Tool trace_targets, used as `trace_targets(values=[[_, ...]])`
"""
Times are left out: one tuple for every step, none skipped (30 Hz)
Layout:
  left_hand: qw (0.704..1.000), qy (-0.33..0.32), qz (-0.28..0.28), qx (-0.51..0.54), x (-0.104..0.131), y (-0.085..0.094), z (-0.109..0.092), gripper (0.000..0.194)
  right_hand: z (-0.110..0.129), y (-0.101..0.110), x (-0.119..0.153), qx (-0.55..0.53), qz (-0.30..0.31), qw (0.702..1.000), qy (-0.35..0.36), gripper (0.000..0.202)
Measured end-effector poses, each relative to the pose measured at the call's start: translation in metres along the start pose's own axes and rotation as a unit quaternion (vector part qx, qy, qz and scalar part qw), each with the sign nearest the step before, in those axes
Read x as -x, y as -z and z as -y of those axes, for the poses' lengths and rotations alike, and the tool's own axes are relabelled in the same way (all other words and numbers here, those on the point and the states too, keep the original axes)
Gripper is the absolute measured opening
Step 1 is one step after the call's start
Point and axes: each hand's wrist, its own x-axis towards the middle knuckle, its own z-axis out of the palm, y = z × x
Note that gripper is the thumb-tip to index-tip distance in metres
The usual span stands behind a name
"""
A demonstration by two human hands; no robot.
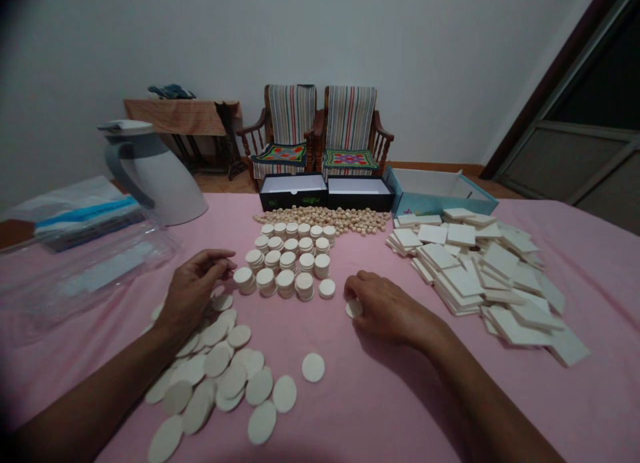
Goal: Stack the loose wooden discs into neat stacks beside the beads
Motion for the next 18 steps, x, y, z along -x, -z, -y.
trace_targets(values=[[1.0, 0.001, -0.001, 0.0, 0.0, 0.0, -0.001, 0.028, 0.0, -0.001, 0.0, 0.001, 0.003, 1.0, -0.023, 0.021], [1.0, 0.001, -0.002, 0.0, 0.0, 0.0, -0.001, 0.028, -0.001, -0.002, 0.001, 0.003, 0.004, 0.999, -0.042, 0.02], [1.0, 0.0, -0.003, -0.001, 0.001, -0.001, -0.002, 0.028, -0.001, -0.003, 0.001, 0.006, 0.002, 0.999, -0.053, 0.019], [1.0, -0.001, -0.004, 0.0, 0.001, -0.001, -0.002, 0.028, -0.002, -0.005, 0.001, 0.008, -0.001, 0.998, -0.056, 0.017], [1.0, -0.001, -0.004, 0.001, 0.001, -0.001, -0.002, 0.028, -0.002, -0.006, 0.001, 0.01, -0.004, 0.998, -0.054, 0.015], [1.0, -0.002, -0.002, 0.002, 0.001, -0.001, -0.002, 0.028, -0.001, -0.006, 0.0, 0.009, -0.009, 0.999, -0.05, 0.014], [1.0, -0.002, -0.001, 0.005, 0.0, 0.0, -0.001, 0.028, 0.0, -0.006, 0.0, 0.005, -0.017, 0.999, -0.044, 0.013], [1.0, -0.002, 0.001, 0.007, 0.0, 0.0, 0.0, 0.028, 0.001, -0.005, -0.001, -0.002, -0.029, 0.999, -0.036, 0.013], [1.0, 0.0, 0.003, 0.008, 0.0, 0.0, 0.0, 0.028, 0.003, -0.004, -0.002, -0.012, -0.047, 0.998, -0.026, 0.013], [1.0, 0.0, 0.003, 0.008, 0.0, 0.0, 0.001, 0.028, 0.006, -0.003, -0.004, -0.026, -0.072, 0.997, -0.013, 0.014], [1.0, 0.0, 0.003, 0.006, 0.0, 0.001, 0.001, 0.028, 0.008, -0.002, -0.005, -0.042, -0.102, 0.994, 0.004, 0.016], [1.0, -0.001, 0.003, 0.004, 0.0, 0.001, 0.002, 0.028, 0.011, -0.002, -0.007, -0.057, -0.133, 0.989, 0.021, 0.018], [1.0, -0.002, 0.003, 0.003, 0.0, 0.001, 0.002, 0.028, 0.013, -0.002, -0.01, -0.07, -0.162, 0.984, 0.038, 0.02], [1.0, -0.002, 0.003, 0.003, 0.0, 0.001, 0.002, 0.028, 0.015, -0.003, -0.012, -0.079, -0.183, 0.978, 0.054, 0.022], [1.0, -0.003, 0.004, 0.005, 0.0, 0.001, 0.002, 0.028, 0.016, -0.006, -0.014, -0.085, -0.197, 0.975, 0.066, 0.024], [1.0, -0.004, 0.005, 0.008, 0.0, 0.0, 0.002, 0.027, 0.017, -0.009, -0.017, -0.087, -0.204, 0.972, 0.076, 0.025], [1.0, -0.004, 0.006, 0.012, 0.0, 0.0, 0.003, 0.027, 0.017, -0.012, -0.019, -0.087, -0.205, 0.971, 0.083, 0.026], [1.0, -0.004, 0.007, 0.014, 0.0, 0.0, 0.003, 0.027, 0.016, -0.016, -0.021, -0.087, -0.203, 0.971, 0.087, 0.027]])
